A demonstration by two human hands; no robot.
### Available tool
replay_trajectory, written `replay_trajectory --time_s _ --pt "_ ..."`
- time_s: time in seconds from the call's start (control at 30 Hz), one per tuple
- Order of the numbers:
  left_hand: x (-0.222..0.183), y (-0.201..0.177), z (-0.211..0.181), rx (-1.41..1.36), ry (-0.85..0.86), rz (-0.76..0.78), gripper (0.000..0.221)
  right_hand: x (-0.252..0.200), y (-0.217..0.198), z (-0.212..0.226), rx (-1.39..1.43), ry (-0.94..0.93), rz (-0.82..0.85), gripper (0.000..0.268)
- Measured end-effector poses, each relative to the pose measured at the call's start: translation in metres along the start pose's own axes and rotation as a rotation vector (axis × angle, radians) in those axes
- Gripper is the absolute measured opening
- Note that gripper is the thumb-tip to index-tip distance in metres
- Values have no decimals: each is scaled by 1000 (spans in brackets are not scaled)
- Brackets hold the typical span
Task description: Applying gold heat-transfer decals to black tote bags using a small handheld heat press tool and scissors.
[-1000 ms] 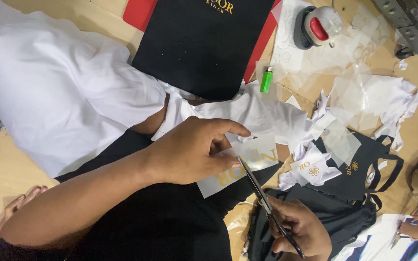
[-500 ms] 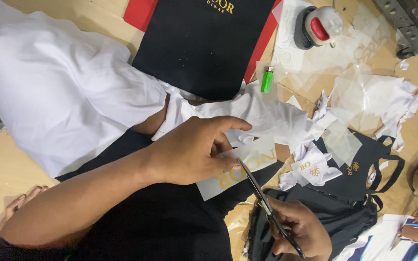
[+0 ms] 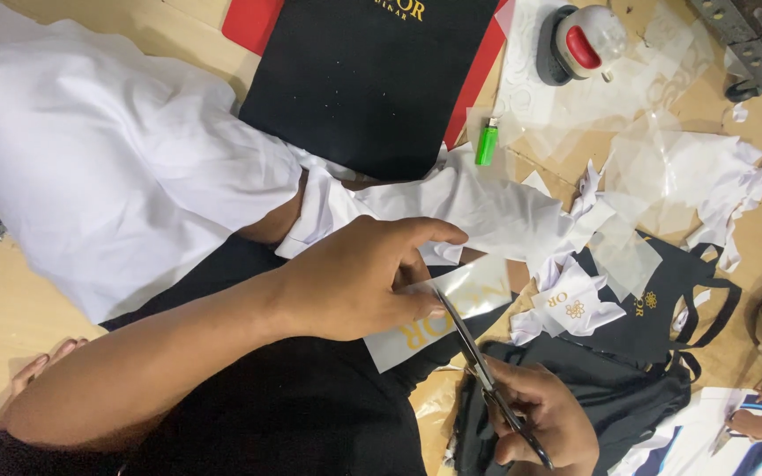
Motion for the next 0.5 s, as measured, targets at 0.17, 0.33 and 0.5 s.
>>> replay_trajectory --time_s 0.17,0.33,0.5 --pt "1 -1 0 51 17 0 67 -5 -5 -20 -15 74 -44 103" --pt "2 1 -3 80 -39 35 74 3 6 -22 -43 160 -17 106" --pt "1 6 5 163 -51 64 76 4 6 -32 65 50 -23 96"
Point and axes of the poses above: each hand's wrist, its own x-axis towards the middle knuckle, its own y-axis out of the palm, z = x × y, the point moved 8 cm from there along x, towards the middle knuckle, and after that the axes turned 12 degrees about y, right-handed, at the moved point
